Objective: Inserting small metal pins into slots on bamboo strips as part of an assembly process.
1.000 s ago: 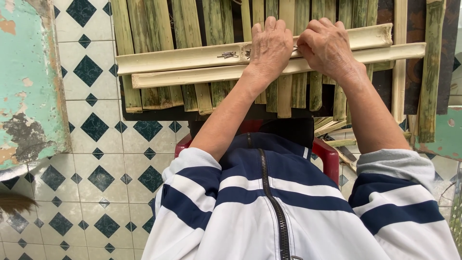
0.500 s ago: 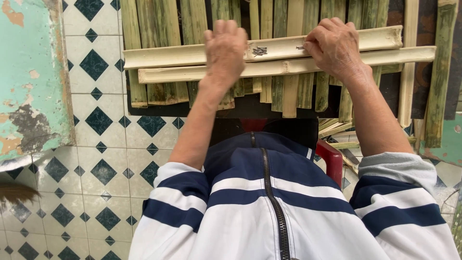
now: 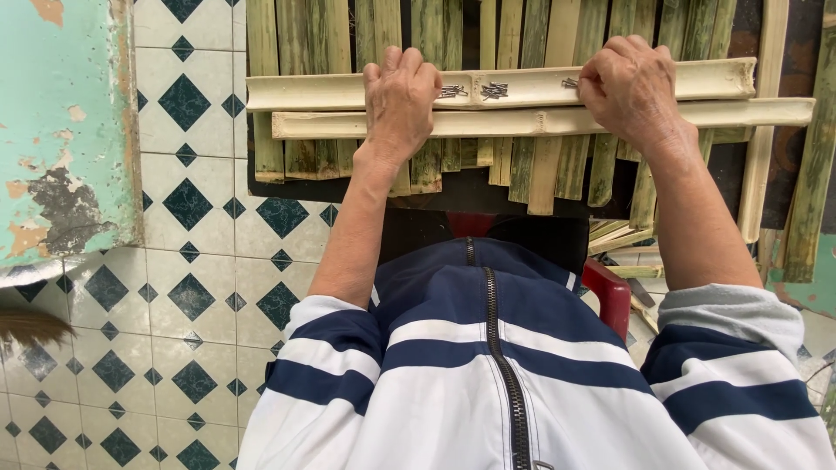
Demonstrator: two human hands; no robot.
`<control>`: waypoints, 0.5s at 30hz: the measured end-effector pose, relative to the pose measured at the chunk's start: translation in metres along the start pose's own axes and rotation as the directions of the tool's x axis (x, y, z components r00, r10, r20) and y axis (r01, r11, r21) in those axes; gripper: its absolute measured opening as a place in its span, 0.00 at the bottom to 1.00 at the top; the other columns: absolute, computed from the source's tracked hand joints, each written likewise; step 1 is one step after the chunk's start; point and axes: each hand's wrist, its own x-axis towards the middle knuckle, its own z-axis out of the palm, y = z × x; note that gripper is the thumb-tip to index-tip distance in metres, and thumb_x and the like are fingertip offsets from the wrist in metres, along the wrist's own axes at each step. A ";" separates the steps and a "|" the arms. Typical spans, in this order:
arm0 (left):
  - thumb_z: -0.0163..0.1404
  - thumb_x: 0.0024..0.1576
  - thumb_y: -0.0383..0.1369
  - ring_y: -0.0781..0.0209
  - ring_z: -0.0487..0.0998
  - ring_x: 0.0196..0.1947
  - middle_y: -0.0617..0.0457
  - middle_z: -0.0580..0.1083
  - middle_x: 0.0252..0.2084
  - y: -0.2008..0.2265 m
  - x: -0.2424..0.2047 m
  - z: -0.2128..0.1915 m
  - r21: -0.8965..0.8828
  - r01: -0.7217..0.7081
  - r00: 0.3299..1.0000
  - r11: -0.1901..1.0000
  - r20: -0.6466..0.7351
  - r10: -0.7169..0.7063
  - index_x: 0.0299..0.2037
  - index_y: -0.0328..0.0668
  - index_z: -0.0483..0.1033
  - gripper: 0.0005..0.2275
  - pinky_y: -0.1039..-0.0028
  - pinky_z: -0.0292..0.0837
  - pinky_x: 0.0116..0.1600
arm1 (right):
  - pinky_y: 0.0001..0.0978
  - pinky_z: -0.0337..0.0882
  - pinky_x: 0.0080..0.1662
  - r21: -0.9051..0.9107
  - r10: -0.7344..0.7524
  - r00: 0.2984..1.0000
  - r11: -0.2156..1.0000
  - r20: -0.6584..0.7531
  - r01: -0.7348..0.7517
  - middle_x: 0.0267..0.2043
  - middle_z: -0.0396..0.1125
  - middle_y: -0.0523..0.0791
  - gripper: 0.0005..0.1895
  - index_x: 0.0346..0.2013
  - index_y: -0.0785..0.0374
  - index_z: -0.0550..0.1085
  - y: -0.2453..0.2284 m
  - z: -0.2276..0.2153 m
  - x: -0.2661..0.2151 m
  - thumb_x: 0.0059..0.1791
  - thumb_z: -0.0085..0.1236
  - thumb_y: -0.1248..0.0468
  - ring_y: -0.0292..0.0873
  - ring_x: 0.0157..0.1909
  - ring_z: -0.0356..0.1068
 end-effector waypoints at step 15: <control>0.56 0.48 0.29 0.49 0.54 0.59 0.53 0.68 0.47 -0.007 -0.028 -0.008 -0.114 0.144 0.988 0.983 -0.045 -0.150 0.38 0.46 0.74 0.09 0.40 0.34 0.58 | 0.31 0.63 0.39 0.108 -0.064 0.996 0.992 -0.059 0.070 0.30 0.64 0.45 0.07 0.29 0.63 0.69 0.001 -0.006 -0.002 0.51 0.50 0.66 0.40 0.34 0.62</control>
